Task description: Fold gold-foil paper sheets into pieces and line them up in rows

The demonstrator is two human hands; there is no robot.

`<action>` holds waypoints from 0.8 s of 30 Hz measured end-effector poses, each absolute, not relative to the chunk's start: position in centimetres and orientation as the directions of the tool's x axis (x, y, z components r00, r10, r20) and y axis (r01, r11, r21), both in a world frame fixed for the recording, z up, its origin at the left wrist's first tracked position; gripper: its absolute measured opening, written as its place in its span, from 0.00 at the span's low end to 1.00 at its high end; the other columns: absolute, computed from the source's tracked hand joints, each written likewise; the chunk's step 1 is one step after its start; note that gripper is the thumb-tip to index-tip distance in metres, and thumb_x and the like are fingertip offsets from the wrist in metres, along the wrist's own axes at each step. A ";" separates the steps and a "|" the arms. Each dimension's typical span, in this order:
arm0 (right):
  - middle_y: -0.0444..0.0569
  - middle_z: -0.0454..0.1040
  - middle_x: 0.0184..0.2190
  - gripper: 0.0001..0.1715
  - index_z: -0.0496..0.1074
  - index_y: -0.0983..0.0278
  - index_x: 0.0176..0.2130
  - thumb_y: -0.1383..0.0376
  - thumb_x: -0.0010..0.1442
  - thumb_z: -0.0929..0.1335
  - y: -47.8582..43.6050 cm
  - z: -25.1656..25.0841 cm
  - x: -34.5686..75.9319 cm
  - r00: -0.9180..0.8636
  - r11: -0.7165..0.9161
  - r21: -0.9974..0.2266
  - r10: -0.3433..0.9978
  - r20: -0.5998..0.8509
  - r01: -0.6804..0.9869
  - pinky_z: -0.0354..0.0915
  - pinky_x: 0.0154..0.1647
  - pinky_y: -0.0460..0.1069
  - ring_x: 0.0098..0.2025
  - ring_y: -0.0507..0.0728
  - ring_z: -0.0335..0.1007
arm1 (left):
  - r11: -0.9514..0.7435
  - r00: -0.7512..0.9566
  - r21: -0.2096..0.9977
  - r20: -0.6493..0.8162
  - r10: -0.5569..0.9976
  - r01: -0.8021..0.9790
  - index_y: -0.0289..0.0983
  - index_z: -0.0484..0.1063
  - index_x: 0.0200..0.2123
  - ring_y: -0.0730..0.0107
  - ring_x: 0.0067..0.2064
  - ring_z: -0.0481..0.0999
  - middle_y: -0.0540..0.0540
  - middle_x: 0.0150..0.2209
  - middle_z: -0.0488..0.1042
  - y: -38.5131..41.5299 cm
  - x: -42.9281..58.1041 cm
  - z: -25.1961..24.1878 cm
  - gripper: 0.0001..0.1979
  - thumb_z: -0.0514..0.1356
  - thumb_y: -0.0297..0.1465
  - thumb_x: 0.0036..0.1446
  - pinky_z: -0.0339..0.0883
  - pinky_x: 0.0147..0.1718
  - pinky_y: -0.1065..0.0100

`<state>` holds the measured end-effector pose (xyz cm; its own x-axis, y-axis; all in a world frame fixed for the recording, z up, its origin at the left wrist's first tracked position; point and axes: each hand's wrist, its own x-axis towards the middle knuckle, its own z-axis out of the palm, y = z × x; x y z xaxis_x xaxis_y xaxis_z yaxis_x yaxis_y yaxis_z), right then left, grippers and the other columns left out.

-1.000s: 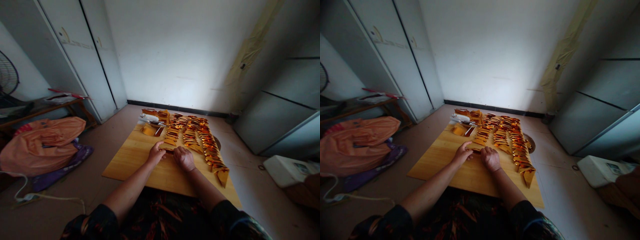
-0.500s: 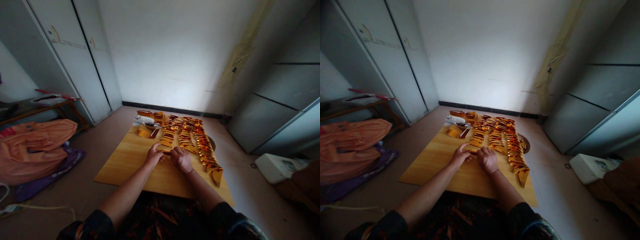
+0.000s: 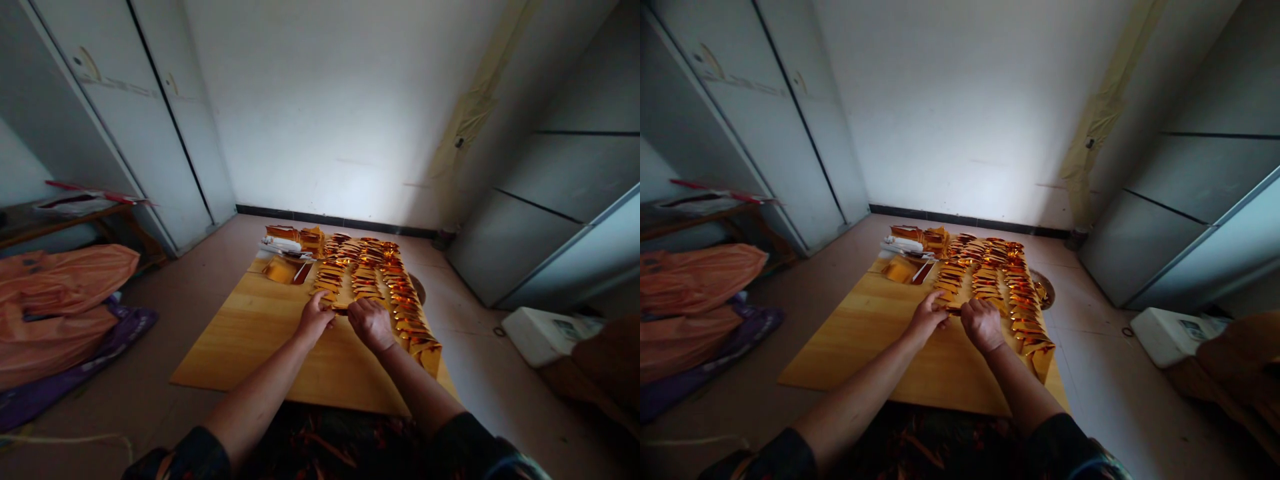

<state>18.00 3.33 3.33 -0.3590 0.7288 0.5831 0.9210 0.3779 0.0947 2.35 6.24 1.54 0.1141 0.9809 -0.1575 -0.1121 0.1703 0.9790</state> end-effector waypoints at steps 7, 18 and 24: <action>0.44 0.68 0.22 0.13 0.68 0.63 0.24 0.70 0.60 0.63 4.5 4.1 19.5 -0.397 0.385 0.162 0.676 0.621 0.909 0.46 0.30 0.48 0.27 0.52 0.58 | 0.194 0.124 0.971 -0.177 0.976 -0.139 0.35 0.63 0.52 0.74 0.20 0.73 0.55 0.22 0.70 7.3 4.5 2.6 0.30 0.63 0.24 0.42 0.62 0.18 0.77; 0.45 0.68 0.20 0.14 0.68 0.64 0.21 0.71 0.56 0.63 11.2 4.4 25.7 -0.315 0.198 0.249 0.683 0.658 0.948 0.44 0.29 0.48 0.24 0.51 0.54 | -0.063 0.227 0.997 0.071 0.971 -0.042 0.38 0.56 0.59 0.76 0.25 0.71 0.55 0.26 0.70 6.1 5.6 1.8 0.32 0.58 0.28 0.50 0.65 0.26 0.75; 0.46 0.67 0.19 0.13 0.70 0.65 0.21 0.72 0.54 0.62 15.1 2.4 28.0 -0.219 0.108 0.214 0.762 0.610 0.971 0.43 0.27 0.47 0.22 0.50 0.54 | -0.276 0.302 0.954 0.231 0.925 0.116 0.37 0.67 0.53 0.78 0.26 0.67 0.53 0.27 0.69 4.5 5.0 -1.3 0.23 0.55 0.25 0.52 0.61 0.27 0.76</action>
